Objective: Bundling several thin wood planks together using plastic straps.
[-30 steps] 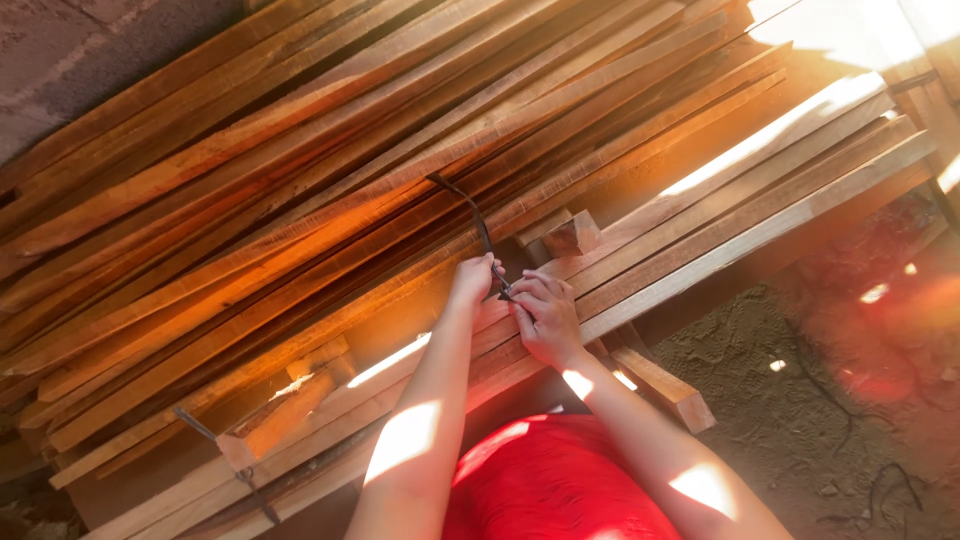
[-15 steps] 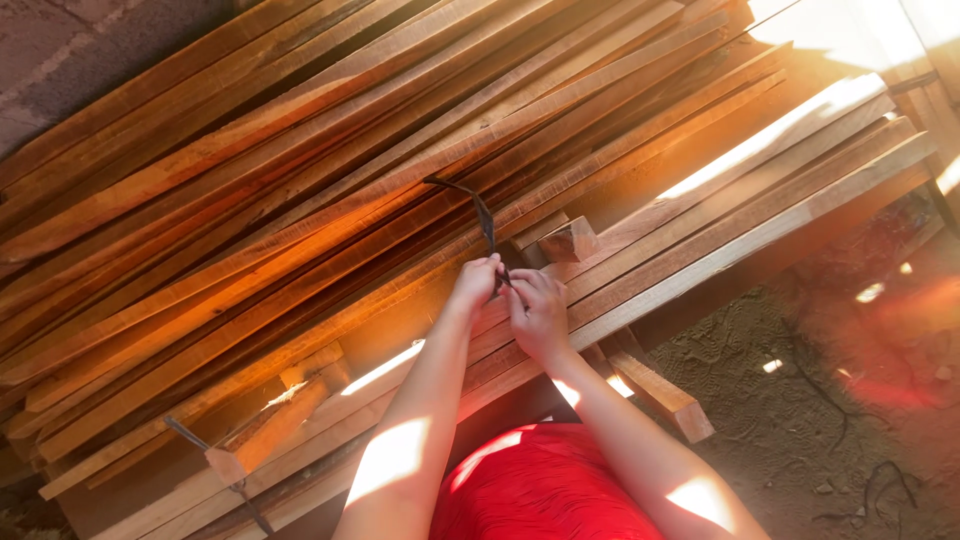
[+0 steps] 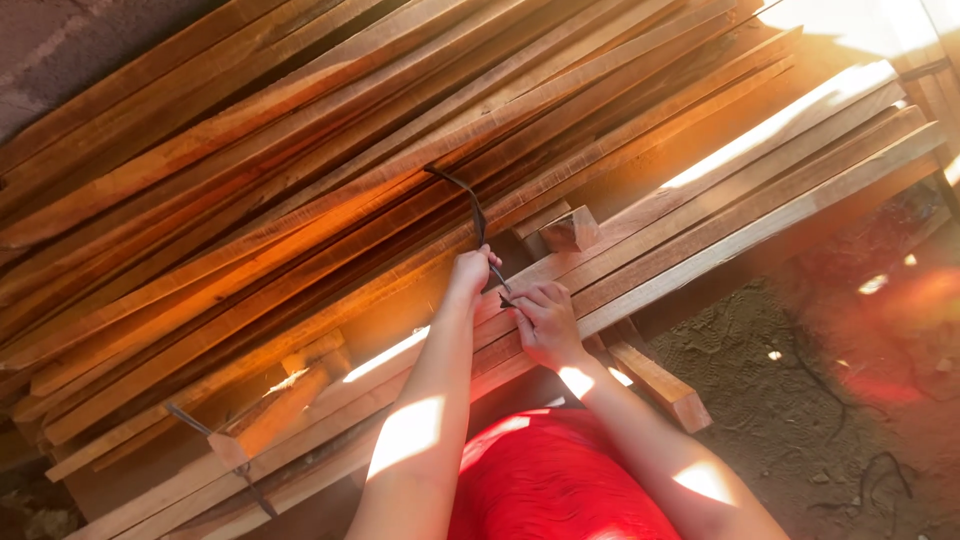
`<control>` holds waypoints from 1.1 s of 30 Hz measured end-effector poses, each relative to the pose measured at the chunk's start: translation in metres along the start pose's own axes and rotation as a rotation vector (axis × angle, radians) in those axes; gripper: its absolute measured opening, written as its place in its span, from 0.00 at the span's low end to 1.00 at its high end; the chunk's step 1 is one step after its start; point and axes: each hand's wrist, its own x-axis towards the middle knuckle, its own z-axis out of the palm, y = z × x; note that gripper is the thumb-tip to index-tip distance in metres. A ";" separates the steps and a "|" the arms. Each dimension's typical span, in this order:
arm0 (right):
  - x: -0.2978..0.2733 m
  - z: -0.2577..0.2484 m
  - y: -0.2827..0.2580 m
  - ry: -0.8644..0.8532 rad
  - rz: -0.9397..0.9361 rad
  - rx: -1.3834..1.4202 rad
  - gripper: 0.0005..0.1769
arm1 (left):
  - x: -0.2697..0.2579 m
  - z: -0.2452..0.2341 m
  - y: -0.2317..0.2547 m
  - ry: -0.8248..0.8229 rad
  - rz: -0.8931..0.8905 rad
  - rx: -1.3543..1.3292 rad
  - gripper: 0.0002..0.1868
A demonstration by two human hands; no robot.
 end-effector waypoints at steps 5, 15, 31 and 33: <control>0.005 0.005 0.003 0.012 -0.026 -0.068 0.06 | -0.048 0.002 0.048 -0.048 0.096 0.192 0.21; 0.002 0.005 0.000 0.046 -0.065 -0.116 0.07 | -0.135 -0.009 0.088 -0.256 0.344 0.541 0.17; 0.004 0.006 -0.002 0.036 -0.052 -0.175 0.06 | -0.052 0.019 0.055 -0.246 0.122 -0.078 0.19; 0.007 0.008 -0.004 0.060 -0.037 -0.140 0.06 | -0.019 0.015 0.034 -0.211 -0.018 -0.230 0.20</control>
